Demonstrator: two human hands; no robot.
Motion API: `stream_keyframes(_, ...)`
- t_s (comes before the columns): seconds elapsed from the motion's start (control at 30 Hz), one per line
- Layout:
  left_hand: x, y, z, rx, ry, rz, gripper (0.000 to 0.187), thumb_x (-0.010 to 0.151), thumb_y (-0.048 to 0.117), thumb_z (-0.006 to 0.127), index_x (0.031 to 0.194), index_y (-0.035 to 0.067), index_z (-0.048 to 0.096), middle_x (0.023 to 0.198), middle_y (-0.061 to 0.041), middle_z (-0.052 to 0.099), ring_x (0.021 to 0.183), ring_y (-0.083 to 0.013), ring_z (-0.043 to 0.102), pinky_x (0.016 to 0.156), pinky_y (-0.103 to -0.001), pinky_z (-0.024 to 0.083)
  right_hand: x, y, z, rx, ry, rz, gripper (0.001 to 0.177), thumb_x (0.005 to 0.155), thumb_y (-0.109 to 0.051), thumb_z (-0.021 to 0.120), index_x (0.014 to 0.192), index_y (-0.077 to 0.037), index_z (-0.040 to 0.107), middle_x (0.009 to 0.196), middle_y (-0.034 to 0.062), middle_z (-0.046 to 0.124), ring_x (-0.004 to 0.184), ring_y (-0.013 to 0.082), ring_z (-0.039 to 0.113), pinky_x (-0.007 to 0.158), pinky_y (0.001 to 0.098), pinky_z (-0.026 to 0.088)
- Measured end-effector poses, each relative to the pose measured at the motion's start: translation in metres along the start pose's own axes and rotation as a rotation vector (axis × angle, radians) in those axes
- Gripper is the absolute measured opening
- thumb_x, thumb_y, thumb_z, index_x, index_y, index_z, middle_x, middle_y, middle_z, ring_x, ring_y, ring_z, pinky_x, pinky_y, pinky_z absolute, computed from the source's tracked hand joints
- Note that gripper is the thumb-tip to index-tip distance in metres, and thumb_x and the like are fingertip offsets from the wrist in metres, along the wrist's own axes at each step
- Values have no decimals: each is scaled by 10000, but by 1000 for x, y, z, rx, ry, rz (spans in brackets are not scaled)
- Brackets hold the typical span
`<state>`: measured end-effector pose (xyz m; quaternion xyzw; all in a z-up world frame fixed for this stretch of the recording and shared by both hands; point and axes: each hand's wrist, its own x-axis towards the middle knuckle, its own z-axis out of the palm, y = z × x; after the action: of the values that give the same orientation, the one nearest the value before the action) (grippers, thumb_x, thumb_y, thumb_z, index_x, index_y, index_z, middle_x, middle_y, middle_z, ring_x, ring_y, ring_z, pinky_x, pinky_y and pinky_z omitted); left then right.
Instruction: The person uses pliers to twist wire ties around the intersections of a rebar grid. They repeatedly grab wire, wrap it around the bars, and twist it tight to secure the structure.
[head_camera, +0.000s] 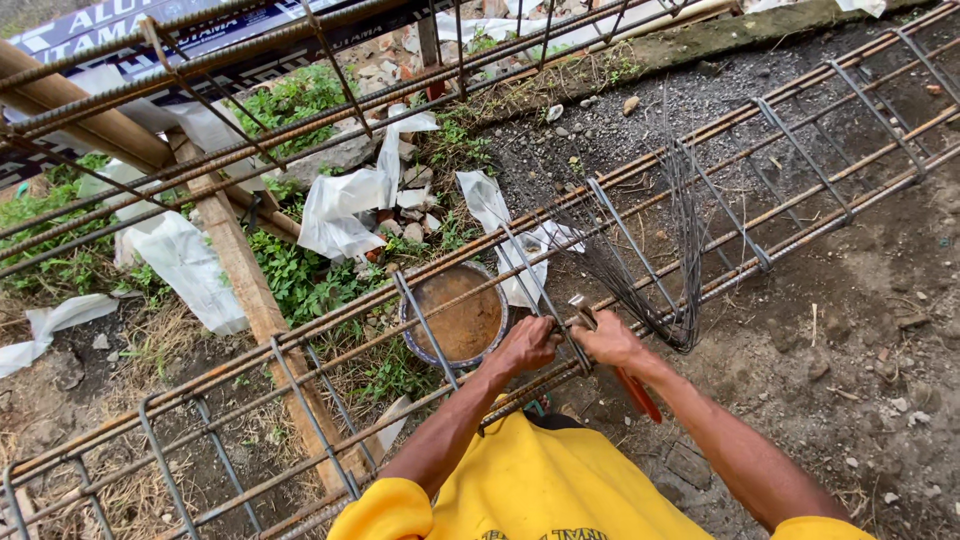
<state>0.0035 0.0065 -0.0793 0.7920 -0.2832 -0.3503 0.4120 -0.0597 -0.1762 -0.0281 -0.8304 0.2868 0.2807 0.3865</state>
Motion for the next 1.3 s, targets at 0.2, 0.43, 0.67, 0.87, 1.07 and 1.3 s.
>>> stream_keyframes(0.2,11,-20,9,-95,-16,-11,252,874,252,570,841,16,654,749,-270,664,763,-490,681,674,-547,547,29,28,9,-100,14,65,405,843,-396,650,1022,-53,769,967,250,752,1041,417,699,890,517,537)
stream_keyframes(0.43,5,-5,-13,-851,-125,-220,352,807,238,758,920,-89,693,869,-272,643,854,-353,712,664,-478,626,10,28,12,-31,64,71,360,831,-360,634,1001,-75,775,965,237,756,1049,420,694,888,522,530)
stream_keyframes(0.67,11,-14,-22,-964,-319,-260,379,853,329,681,1001,-13,751,881,-191,747,889,-285,751,767,-452,622,13,25,14,-40,62,64,392,847,-369,630,1043,-54,756,1030,267,734,1092,438,675,928,533,510)
stream_keyframes(0.87,16,-17,-18,-1062,-333,-330,308,921,174,645,1037,-108,698,938,-244,715,881,-345,750,761,-568,606,12,28,15,-17,60,41,346,843,-352,628,993,-72,766,976,251,740,1053,444,680,893,540,506)
stream_keyframes(1.07,11,-1,-29,-970,-339,-307,280,849,212,803,899,-42,694,853,-238,719,856,-341,745,773,-579,596,7,22,9,6,58,24,316,845,-326,640,958,-62,774,951,251,743,1023,441,693,895,528,514)
stream_keyframes(1.3,44,-56,27,47,-108,-100,363,746,340,771,872,10,687,797,-227,671,833,-452,699,734,-609,575,-13,-5,0,17,86,-21,330,870,-266,642,979,22,760,914,307,721,979,495,686,882,569,505)
